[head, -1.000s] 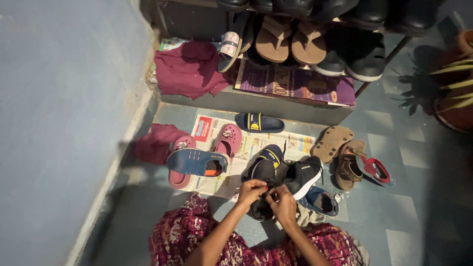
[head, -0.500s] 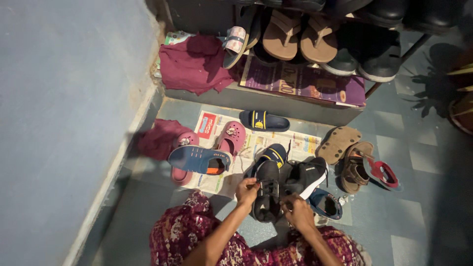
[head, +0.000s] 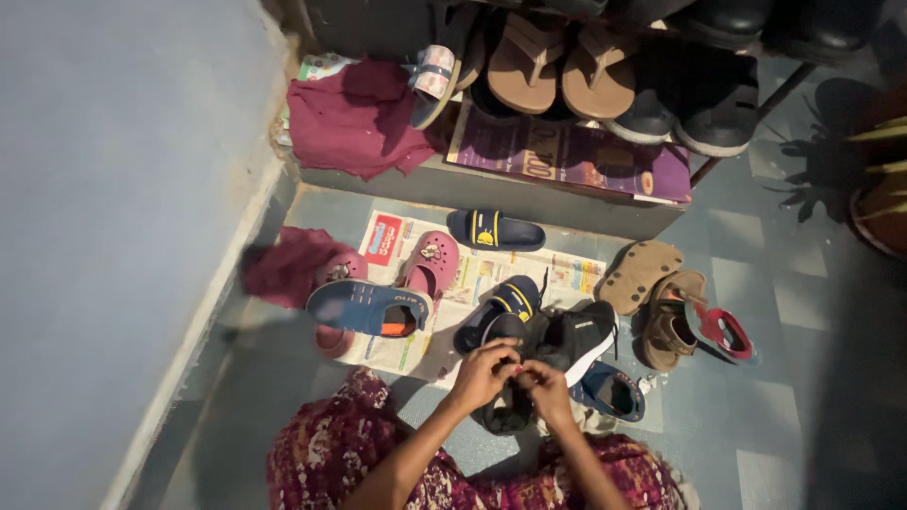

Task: The person sits on the floor and wipes several pairs of shoes and sandals with a cloth. They handle each pair one at a time, wiping the uppers and soles, then place them on a nearby shoe rack. The person also folds a newspaper and places it on the rack.

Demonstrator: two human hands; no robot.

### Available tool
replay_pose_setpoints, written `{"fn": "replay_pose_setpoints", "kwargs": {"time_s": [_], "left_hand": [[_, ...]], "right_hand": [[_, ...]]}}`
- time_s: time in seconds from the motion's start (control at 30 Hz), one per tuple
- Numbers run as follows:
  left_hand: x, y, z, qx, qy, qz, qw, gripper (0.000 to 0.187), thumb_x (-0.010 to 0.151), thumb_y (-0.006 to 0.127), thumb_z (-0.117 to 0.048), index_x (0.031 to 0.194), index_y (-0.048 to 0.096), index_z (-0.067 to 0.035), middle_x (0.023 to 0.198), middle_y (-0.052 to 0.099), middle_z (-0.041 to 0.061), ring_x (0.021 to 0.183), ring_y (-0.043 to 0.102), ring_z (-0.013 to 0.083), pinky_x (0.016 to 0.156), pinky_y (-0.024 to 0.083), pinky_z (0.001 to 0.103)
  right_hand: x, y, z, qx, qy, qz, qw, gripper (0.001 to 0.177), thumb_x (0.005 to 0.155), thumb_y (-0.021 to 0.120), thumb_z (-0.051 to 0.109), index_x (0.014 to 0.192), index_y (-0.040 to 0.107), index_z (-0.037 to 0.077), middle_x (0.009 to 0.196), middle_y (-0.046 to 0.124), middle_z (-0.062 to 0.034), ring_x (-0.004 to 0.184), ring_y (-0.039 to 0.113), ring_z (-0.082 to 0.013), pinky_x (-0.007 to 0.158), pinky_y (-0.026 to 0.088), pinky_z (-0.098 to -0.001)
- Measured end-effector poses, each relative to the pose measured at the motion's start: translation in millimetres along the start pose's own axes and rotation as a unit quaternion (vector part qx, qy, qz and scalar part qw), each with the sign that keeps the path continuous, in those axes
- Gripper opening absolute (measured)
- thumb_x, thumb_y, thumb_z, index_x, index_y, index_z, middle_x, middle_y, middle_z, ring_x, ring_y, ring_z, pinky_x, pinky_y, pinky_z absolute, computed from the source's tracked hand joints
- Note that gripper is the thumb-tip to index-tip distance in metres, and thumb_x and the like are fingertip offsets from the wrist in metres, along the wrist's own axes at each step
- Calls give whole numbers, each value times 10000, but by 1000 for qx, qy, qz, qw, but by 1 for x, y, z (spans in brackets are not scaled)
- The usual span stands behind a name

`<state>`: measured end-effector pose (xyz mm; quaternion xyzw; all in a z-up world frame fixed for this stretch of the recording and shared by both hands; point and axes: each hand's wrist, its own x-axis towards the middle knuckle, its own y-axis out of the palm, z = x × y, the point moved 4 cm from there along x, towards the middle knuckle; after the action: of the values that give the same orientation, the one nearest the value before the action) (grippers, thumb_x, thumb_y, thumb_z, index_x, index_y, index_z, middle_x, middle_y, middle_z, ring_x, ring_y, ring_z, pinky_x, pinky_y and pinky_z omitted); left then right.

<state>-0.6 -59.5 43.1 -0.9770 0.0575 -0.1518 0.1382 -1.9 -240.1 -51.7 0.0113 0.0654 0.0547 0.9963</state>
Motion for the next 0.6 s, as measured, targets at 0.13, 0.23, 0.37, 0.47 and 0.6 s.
{"fn": "replay_pose_setpoints", "kwargs": {"time_s": [0.13, 0.23, 0.37, 0.47, 0.6], "left_hand": [[2, -6, -33, 70, 9, 37, 997, 156, 892, 741, -99, 1042, 705, -72, 1007, 728, 158, 907, 699, 400, 741, 554, 459], [3, -7, -33, 88, -10, 28, 996, 161, 914, 710, -93, 1065, 668, -60, 1007, 723, 167, 903, 687, 409, 722, 542, 476], [2, -4, -8, 116, -60, -2, 991, 135, 858, 765, -134, 929, 686, -51, 923, 740, 150, 855, 712, 379, 707, 558, 455], [2, 0, 9, 121, -74, -5, 990, 123, 836, 800, -137, 871, 722, -48, 869, 743, 162, 799, 721, 372, 682, 559, 447], [3, 4, 23, 75, -122, 36, 989, 137, 822, 826, -135, 877, 743, -41, 823, 750, 170, 735, 755, 320, 648, 576, 397]], "right_hand": [[-11, 12, 7, -147, -53, -84, 984, 295, 833, 763, 1, 1117, 683, 8, 923, 762, -73, 801, 685, -123, 712, 553, -281], [-19, 21, 24, -215, -82, -141, 963, 336, 808, 794, 37, 1107, 642, 26, 860, 765, -74, 722, 711, -122, 643, 554, -289], [-29, 28, 49, -259, -128, -170, 942, 323, 822, 833, 87, 1024, 586, 37, 880, 778, -48, 612, 685, -118, 558, 525, -300], [-33, 32, 61, -230, -129, -174, 949, 262, 851, 814, 81, 1026, 622, 46, 707, 697, -47, 590, 664, -131, 555, 518, -305], [-36, 38, 73, -253, -136, -141, 948, 243, 852, 764, 46, 1091, 731, 68, 835, 717, -38, 616, 630, -160, 561, 501, -303]]}}
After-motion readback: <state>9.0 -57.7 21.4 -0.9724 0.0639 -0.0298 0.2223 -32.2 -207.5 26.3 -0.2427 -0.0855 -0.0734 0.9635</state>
